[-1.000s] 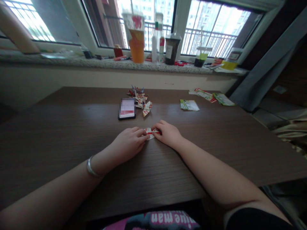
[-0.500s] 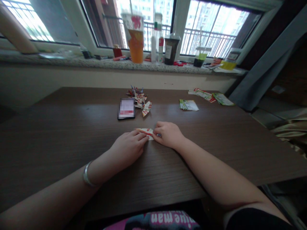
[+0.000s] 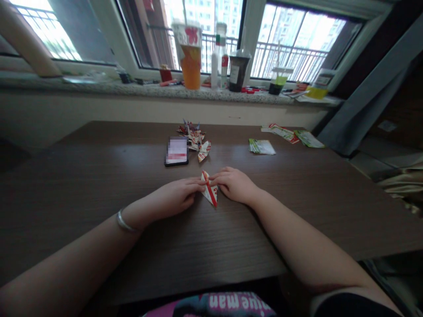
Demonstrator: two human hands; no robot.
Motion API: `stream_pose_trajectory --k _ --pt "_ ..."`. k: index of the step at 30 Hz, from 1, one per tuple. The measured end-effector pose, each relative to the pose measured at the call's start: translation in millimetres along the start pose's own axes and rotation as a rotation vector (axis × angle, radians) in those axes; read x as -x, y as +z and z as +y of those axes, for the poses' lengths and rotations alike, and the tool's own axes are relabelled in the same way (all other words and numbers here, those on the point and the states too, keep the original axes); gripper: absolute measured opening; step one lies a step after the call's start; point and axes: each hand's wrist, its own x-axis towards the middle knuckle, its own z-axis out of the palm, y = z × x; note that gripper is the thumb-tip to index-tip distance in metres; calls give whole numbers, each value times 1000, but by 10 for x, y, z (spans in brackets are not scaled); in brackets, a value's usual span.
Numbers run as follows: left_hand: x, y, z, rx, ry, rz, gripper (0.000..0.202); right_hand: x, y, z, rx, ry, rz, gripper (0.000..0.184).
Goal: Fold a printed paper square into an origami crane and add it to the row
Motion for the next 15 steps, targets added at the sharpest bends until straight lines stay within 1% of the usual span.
stream_pose_trajectory --k 2,4,7,10,12,15 --pt "-8 -3 -25 -29 39 33 45 -4 7 -2 -9 -4 -35 36" --pt "-21 -7 -4 -107 21 66 35 -5 4 -4 13 -4 -57 36" --pt "-36 -8 86 -204 -3 63 25 5 -16 -7 65 -41 -65 29" --pt "-40 16 145 -239 -47 93 25 13 -23 -44 123 -85 -78 24" --pt "-40 45 132 -244 -74 120 27 13 -9 -99 200 -86 -101 22" --pt "-49 74 61 -242 -76 147 28 6 31 -201 310 -10 -104 25"
